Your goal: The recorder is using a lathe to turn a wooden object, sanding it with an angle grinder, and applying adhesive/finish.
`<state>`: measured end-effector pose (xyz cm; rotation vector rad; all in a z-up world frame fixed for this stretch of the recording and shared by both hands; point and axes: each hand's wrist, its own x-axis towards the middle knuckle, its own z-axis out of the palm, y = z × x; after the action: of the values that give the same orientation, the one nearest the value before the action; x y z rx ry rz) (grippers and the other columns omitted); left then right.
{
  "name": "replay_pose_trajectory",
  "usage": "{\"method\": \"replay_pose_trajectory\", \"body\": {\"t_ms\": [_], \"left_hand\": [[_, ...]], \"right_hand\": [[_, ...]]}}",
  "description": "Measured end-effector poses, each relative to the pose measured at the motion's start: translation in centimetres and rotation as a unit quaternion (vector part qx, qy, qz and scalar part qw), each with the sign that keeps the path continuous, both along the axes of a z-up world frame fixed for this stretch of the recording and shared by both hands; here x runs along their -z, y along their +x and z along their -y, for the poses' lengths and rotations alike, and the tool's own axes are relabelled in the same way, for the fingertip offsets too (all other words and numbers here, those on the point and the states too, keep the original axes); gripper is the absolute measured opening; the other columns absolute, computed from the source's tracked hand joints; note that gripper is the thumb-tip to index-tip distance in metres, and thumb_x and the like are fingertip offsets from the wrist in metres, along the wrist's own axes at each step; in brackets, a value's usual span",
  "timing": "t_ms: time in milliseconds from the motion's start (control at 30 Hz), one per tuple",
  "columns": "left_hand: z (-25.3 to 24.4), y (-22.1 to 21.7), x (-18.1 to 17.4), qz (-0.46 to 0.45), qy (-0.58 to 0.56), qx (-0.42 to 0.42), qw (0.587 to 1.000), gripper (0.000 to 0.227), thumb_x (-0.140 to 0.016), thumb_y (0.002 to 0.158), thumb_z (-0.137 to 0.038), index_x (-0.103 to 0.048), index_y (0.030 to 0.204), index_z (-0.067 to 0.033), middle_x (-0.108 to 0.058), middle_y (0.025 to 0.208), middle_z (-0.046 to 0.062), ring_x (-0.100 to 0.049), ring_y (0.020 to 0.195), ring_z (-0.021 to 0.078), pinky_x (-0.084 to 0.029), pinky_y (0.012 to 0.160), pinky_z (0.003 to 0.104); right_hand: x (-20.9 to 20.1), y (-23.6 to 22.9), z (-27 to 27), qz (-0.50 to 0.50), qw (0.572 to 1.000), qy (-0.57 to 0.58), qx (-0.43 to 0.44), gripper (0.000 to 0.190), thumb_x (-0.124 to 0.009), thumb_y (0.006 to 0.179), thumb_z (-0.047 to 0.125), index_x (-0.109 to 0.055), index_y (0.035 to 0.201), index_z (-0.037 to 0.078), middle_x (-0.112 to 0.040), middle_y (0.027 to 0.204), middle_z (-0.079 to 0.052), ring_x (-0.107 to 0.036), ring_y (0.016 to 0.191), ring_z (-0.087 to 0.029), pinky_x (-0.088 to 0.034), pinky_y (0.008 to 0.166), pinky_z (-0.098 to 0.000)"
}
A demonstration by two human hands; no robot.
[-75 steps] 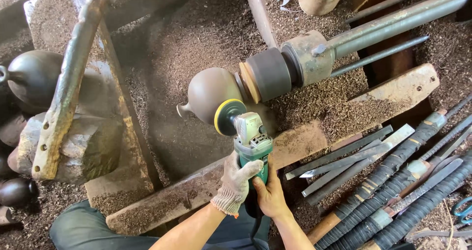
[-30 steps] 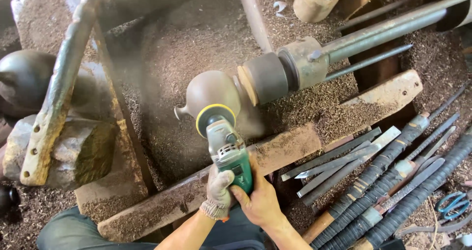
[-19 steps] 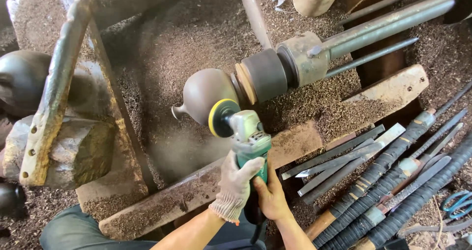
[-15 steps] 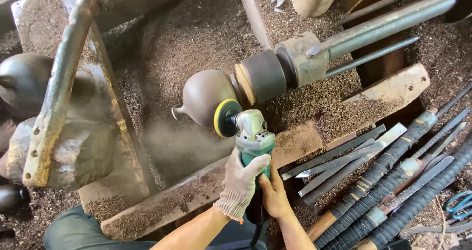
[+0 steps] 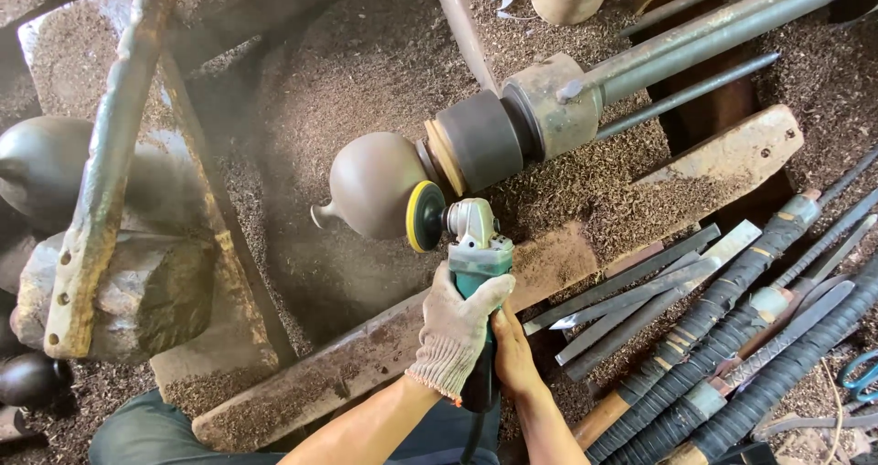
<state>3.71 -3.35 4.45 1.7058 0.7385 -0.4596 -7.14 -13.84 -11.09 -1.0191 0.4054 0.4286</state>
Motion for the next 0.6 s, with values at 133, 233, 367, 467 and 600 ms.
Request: {"method": "replay_pose_trajectory", "body": {"t_ms": [133, 233, 367, 467, 600], "left_hand": [[0.3, 0.2, 0.0, -0.033, 0.022, 0.007, 0.999, 0.068, -0.081, 0.063, -0.05, -0.066, 0.113, -0.0056, -0.078, 0.099, 0.011, -0.076, 0.089, 0.0214, -0.059, 0.083, 0.035], [0.4, 0.4, -0.5, -0.046, 0.007, -0.001, 0.999, 0.07, -0.082, 0.062, -0.05, -0.064, 0.114, -0.0068, -0.077, 0.1, 0.01, -0.076, 0.09, 0.0209, -0.059, 0.083, 0.035], [-0.1, 0.1, -0.3, -0.051, -0.005, -0.016, 0.999, 0.068, -0.082, 0.061, -0.047, -0.065, 0.114, -0.0065, -0.079, 0.1, 0.01, -0.076, 0.09, 0.0208, -0.059, 0.085, 0.035], [-0.9, -0.7, 0.4, -0.02, -0.018, -0.013, 1.0, 0.066, -0.082, 0.064, -0.045, -0.067, 0.115, -0.0062, -0.078, 0.103, 0.009, -0.076, 0.094, 0.0183, -0.058, 0.087, 0.033], [-1.7, -1.2, 0.2, 0.039, -0.076, -0.019, 0.996, 0.062, -0.081, 0.067, -0.04, -0.068, 0.116, -0.0048, -0.079, 0.101, 0.009, -0.074, 0.092, 0.0158, -0.059, 0.085, 0.032]], "right_hand": [[1.2, -0.6, 0.1, -0.032, 0.999, 0.036, 0.013, 0.074, -0.046, 0.102, 0.048, -0.034, 0.158, 0.002, -0.052, 0.15, -0.015, -0.052, 0.133, -0.023, -0.041, 0.112, -0.0372], [2.6, -1.3, 0.5, -0.067, 0.996, 0.057, 0.024, 0.071, -0.044, 0.103, 0.048, -0.039, 0.155, 0.001, -0.057, 0.144, -0.016, -0.057, 0.127, -0.025, -0.045, 0.108, -0.0403], [1.7, -1.1, 0.7, -0.089, 0.994, 0.057, 0.023, 0.069, -0.043, 0.103, 0.046, -0.039, 0.155, 0.001, -0.058, 0.142, -0.016, -0.057, 0.126, -0.026, -0.045, 0.107, -0.0418], [1.9, -1.2, 1.0, -0.022, 0.999, -0.034, -0.008, 0.07, -0.043, 0.104, 0.044, -0.033, 0.158, 0.001, -0.051, 0.151, -0.014, -0.05, 0.134, -0.023, -0.04, 0.112, -0.0378], [1.5, -1.3, 0.8, 0.069, 0.99, -0.118, -0.037, 0.07, -0.044, 0.106, 0.038, -0.026, 0.16, -0.002, -0.046, 0.156, -0.014, -0.045, 0.141, -0.02, -0.035, 0.115, -0.0334]]}}
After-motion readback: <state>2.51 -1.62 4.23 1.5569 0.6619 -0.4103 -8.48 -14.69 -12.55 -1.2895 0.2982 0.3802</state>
